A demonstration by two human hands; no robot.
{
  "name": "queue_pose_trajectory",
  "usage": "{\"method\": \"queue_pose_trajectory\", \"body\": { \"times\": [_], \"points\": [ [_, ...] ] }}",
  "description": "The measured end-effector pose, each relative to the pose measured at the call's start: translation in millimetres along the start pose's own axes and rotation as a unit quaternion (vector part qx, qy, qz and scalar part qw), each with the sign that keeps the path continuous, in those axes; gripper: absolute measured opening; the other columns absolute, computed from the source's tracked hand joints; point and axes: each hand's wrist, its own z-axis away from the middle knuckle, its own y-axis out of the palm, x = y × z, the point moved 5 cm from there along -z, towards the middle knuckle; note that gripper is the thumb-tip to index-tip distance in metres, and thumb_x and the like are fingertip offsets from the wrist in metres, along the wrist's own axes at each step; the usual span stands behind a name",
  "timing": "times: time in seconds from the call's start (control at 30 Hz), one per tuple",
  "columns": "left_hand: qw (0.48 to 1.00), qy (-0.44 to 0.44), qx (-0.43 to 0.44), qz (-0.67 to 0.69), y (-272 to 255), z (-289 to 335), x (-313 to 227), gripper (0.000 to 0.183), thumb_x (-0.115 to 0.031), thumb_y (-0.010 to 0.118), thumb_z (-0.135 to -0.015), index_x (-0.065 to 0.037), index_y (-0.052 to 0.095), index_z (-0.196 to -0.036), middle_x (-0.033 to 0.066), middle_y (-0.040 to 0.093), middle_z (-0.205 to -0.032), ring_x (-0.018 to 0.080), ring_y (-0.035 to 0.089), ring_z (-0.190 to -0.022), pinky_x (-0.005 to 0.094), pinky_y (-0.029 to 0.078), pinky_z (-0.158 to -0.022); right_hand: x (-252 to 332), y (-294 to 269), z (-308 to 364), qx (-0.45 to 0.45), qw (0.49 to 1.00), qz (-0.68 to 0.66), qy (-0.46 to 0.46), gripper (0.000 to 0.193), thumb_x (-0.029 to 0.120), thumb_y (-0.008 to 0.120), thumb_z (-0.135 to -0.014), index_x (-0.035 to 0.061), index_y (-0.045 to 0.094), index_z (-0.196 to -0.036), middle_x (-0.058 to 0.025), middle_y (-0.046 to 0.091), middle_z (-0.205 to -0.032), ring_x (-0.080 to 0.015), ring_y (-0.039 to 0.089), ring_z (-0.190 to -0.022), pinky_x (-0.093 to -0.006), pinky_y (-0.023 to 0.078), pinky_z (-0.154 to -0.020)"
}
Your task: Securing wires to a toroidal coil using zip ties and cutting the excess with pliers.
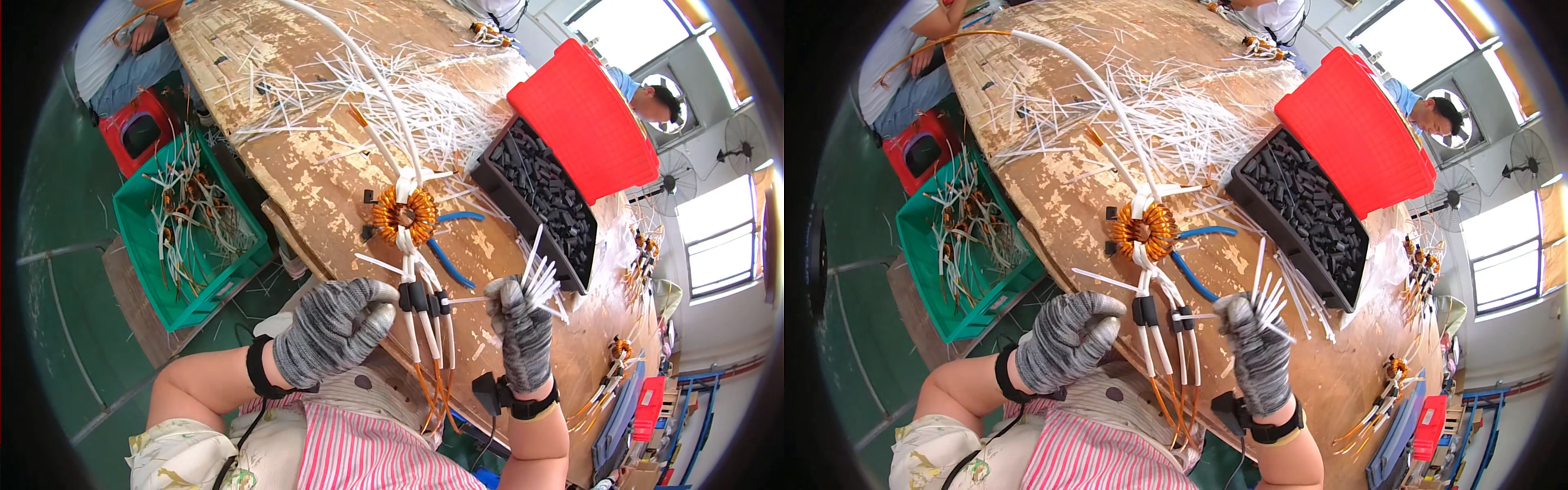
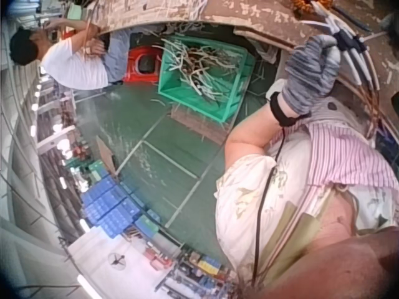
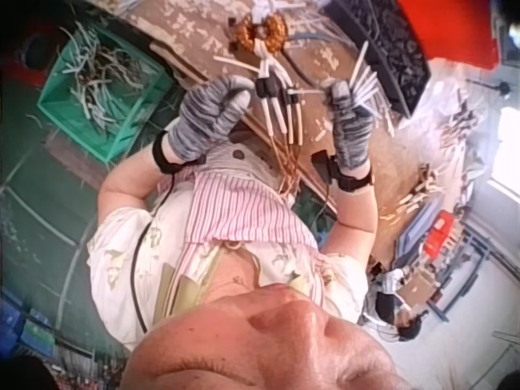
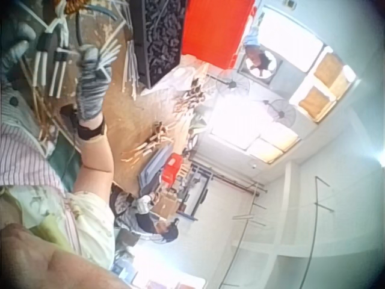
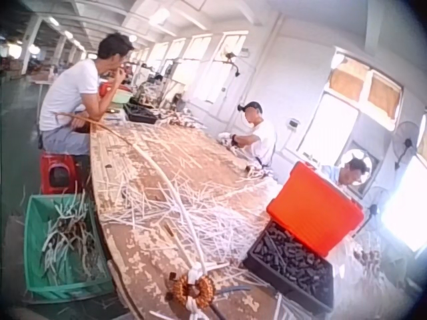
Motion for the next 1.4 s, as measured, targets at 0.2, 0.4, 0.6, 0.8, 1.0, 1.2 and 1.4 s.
{"method": "queue_pose_trajectory", "body": {
  "times": [0.2,0.4,0.6,0.8,1.0,1.2,1.4],
  "points": [
    [0.987,0.019,0.116,-0.109,23.9,3.2,16.2,0.024,-0.022,0.064,-0.08,-0.004,0.063,-0.095,0.0114,0.058,-0.067,0.0272,0.058,-0.06,0.0367,0.046,-0.055,-26.9,27.3,8.7,0.081,0.982,-0.099,0.14,0.031,0.036,0.053,-0.093,0.0074,0.065,-0.094,0.0042,0.059,-0.073,-0.0017,0.047,-0.06,-0.0162,0.036,-0.051],
    [0.984,0.103,0.065,-0.131,17.8,3.6,15.9,0.019,-0.019,0.065,-0.079,-0.004,0.061,-0.09,0.0134,0.059,-0.069,0.0316,0.058,-0.064,0.0393,0.045,-0.058,-27.6,38.9,9.2,0.161,0.953,-0.222,0.131,0.033,0.03,0.061,-0.088,0.0034,0.06,-0.108,0.0011,0.062,-0.085,-0.0026,0.049,-0.063,-0.0157,0.037,-0.054],
    [0.984,0.114,0.037,-0.133,15.1,6.9,15.1,0.015,-0.015,0.065,-0.079,-0.006,0.062,-0.09,0.0112,0.059,-0.069,0.031,0.059,-0.065,0.0399,0.045,-0.059,-3.0,31.8,6.9,0.121,0.989,-0.089,0.0,0.026,0.009,0.062,-0.086,-0.0006,0.06,-0.11,-0.0073,0.063,-0.103,-0.0129,0.057,-0.095,-0.0251,0.045,-0.085],
    [0.977,0.155,0.026,-0.143,14.2,7.6,15.2,0.016,-0.016,0.066,-0.079,-0.006,0.062,-0.091,0.0101,0.059,-0.072,0.0294,0.059,-0.065,0.0397,0.045,-0.059,17.3,50.7,-5.6,0.181,0.98,-0.061,-0.059,0.019,0.005,0.063,-0.084,-0.0008,0.065,-0.102,-0.0068,0.066,-0.093,-0.0133,0.06,-0.089,-0.0256,0.046,-0.081],
    [0.982,0.135,0.015,-0.131,10.0,7.8,14.0,0.018,-0.016,0.067,-0.078,-0.007,0.064,-0.093,0.0089,0.061,-0.073,0.0283,0.06,-0.067,0.0386,0.046,-0.061,33.7,62.1,-3.7,0.214,0.946,0.141,-0.198,0.013,0.006,0.068,-0.076,0.0034,0.067,-0.089,-0.0104,0.06,-0.076,-0.0254,0.057,-0.071,-0.0329,0.046,-0.066],
    [0.985,0.154,-0.021,-0.077,9.2,9.7,19.8,0.02,-0.016,0.068,-0.078,-0.008,0.064,-0.096,0.0089,0.061,-0.074,0.0279,0.059,-0.067,0.0377,0.046,-0.061,40.2,64.2,9.1,0.158,0.908,0.308,-0.236,0.018,0.013,0.071,-0.069,0.0069,0.065,-0.086,-0.0094,0.055,-0.073,-0.0275,0.056,-0.068,-0.0356,0.047,-0.06],
    [0.978,0.176,-0.019,-0.108,7.3,9.3,17.7,0.02,-0.016,0.068,-0.078,-0.008,0.065,-0.097,0.0082,0.062,-0.078,0.0272,0.059,-0.07,0.0369,0.044,-0.062,45.0,66.5,10.2,0.157,0.892,0.362,-0.223,0.024,0.016,0.072,-0.069,0.0069,0.065,-0.09,-0.0097,0.055,-0.076,-0.0286,0.057,-0.07,-0.0365,0.048,-0.062]
  ]
}}
